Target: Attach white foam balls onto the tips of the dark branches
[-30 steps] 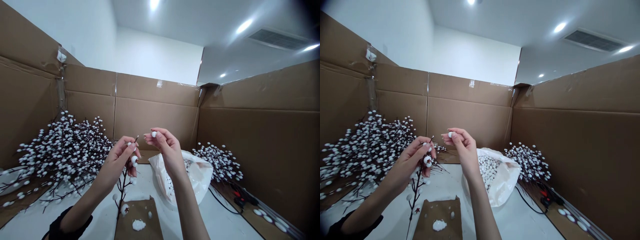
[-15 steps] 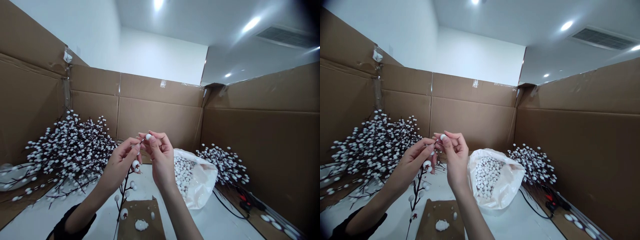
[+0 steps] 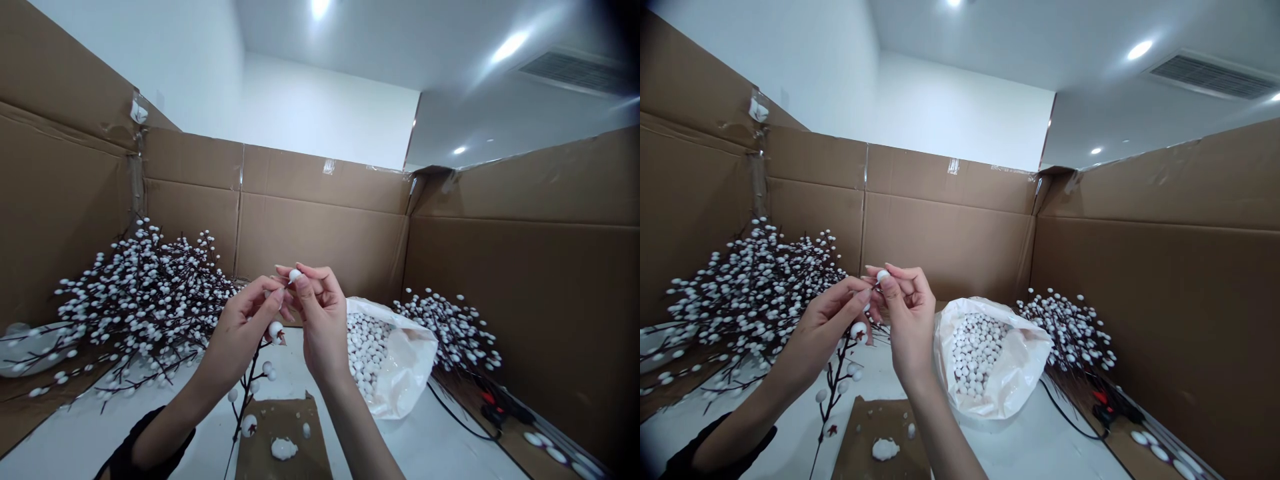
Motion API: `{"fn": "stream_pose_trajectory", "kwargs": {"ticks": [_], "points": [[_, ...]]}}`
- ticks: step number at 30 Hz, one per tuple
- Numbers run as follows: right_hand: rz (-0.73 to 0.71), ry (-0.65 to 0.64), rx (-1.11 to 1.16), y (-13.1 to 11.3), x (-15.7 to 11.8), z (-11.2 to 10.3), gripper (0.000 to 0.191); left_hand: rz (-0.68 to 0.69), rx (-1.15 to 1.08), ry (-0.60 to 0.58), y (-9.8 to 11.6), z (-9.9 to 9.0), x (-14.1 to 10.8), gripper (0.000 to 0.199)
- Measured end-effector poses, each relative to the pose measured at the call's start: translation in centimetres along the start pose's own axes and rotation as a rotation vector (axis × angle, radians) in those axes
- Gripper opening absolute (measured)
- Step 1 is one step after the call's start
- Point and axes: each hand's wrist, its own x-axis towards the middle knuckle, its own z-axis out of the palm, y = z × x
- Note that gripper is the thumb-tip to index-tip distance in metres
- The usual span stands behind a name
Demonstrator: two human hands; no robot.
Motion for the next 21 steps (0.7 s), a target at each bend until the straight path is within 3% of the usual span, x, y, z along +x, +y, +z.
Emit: {"fn": "stream_pose_trajectory", "kwargs": {"ticks": [21], "points": [[-0.040, -0.046, -0.041, -0.09, -0.52, 0.29, 0.008, 0.052, -0.031, 0.059, 0.31, 0.49, -0.59, 0.019]]}}
